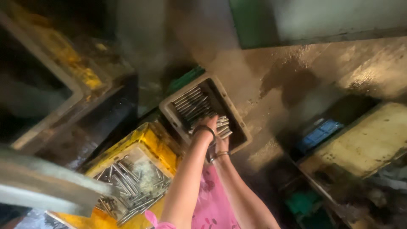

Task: The person repeatedly scoops cylindrical metal parts from a yellow bin and transfers them into a smaller rectangular bin. The parts are handled by hand in small batches and placed into the second container.

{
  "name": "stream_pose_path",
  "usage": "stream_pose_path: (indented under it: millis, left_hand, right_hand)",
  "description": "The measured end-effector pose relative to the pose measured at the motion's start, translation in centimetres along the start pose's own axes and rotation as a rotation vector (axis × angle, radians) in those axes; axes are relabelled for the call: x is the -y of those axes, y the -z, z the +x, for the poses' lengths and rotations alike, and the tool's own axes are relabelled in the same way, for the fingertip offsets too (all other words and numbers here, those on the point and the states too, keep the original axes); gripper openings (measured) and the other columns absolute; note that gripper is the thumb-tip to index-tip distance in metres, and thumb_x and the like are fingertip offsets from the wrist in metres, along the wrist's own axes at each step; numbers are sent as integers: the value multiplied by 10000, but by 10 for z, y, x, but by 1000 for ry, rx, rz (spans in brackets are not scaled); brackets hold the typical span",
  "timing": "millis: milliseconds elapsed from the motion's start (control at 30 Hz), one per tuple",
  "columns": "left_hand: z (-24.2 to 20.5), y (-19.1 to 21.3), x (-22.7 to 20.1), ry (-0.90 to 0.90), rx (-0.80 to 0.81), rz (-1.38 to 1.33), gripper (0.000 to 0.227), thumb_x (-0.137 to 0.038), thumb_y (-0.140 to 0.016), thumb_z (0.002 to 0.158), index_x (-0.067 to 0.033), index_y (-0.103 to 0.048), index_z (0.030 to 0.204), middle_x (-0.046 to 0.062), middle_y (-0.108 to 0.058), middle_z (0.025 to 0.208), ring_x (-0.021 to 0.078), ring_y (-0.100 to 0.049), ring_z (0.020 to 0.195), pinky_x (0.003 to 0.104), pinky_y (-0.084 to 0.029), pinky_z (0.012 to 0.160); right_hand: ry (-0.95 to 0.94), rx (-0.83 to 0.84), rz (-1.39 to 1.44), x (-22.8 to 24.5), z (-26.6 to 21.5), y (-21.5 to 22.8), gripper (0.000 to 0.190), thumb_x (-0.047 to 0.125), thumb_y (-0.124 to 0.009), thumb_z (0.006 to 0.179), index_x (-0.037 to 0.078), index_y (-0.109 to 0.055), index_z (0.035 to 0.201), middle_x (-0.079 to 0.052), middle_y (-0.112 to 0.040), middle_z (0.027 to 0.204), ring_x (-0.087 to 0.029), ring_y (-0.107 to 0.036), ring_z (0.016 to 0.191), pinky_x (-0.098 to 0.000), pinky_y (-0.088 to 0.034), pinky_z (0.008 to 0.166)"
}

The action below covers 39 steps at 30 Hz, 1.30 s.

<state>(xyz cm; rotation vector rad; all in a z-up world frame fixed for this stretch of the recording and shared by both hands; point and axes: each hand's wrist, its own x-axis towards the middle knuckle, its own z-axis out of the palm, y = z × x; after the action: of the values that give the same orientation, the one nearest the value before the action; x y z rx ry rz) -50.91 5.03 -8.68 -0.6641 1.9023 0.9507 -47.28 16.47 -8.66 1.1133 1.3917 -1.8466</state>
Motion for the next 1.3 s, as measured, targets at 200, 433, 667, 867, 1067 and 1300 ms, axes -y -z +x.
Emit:
stream_pose_path:
  millis: [200,433,667,867,1067,1300]
  left_hand:
    - [25,-66,26,82,-191,151,612,-315,-555,934,-189,-414,1516,141,-418,1582,338,-422,1407,543,-320,1142]
    - [-22,-40,25,-15,-536,59,668,-136,-621,899,-154,-386,1524,161,-459,1506,381,-445,1394,511,-330,1188]
    - [-109,-21,37,-330,-1015,-268,572,-48,-582,981,-207,-466,1518,133,-541,1485,372,-603,1288,494,-558,1010]
    - [-149,-41,55,-197,-1010,-476,504,18,-581,918,-185,-613,1377,121,-609,1410,299,-662,1124,379,-602,922]
    - [-223,-72,105,-206,-1065,-543,448,39,-562,859,-125,-669,1261,153,-651,1331,339,-636,1178,414,-572,942]
    - [-267,-109,165,-61,-1189,-566,449,67,-560,836,-158,-716,1192,139,-676,1285,312,-655,1194,409,-559,975]
  right_hand:
    - [-65,-111,-222,-23,21,31,609,-67,-604,854,84,-457,1425,-198,-646,1277,-325,-676,1068,-448,-596,869]
    - [490,15,-1175,10,68,33,674,155,-662,854,36,-464,1487,-262,-563,1387,-401,-587,1231,-439,-490,1037]
    - [255,285,-1626,12,126,-3,788,505,-622,921,15,-395,1496,-305,-498,1435,-429,-479,1329,-451,-398,1093]
    - [97,234,-1745,29,125,20,795,632,-442,991,41,-451,1523,-277,-518,1492,-407,-486,1400,-444,-364,1180]
    - [104,221,-1844,16,107,28,849,682,-398,1019,3,-431,1527,-306,-471,1509,-427,-439,1413,-468,-331,1183]
    - [6,146,-1972,31,112,8,900,733,-321,1026,-2,-468,1523,-313,-511,1497,-420,-480,1401,-490,-358,1180]
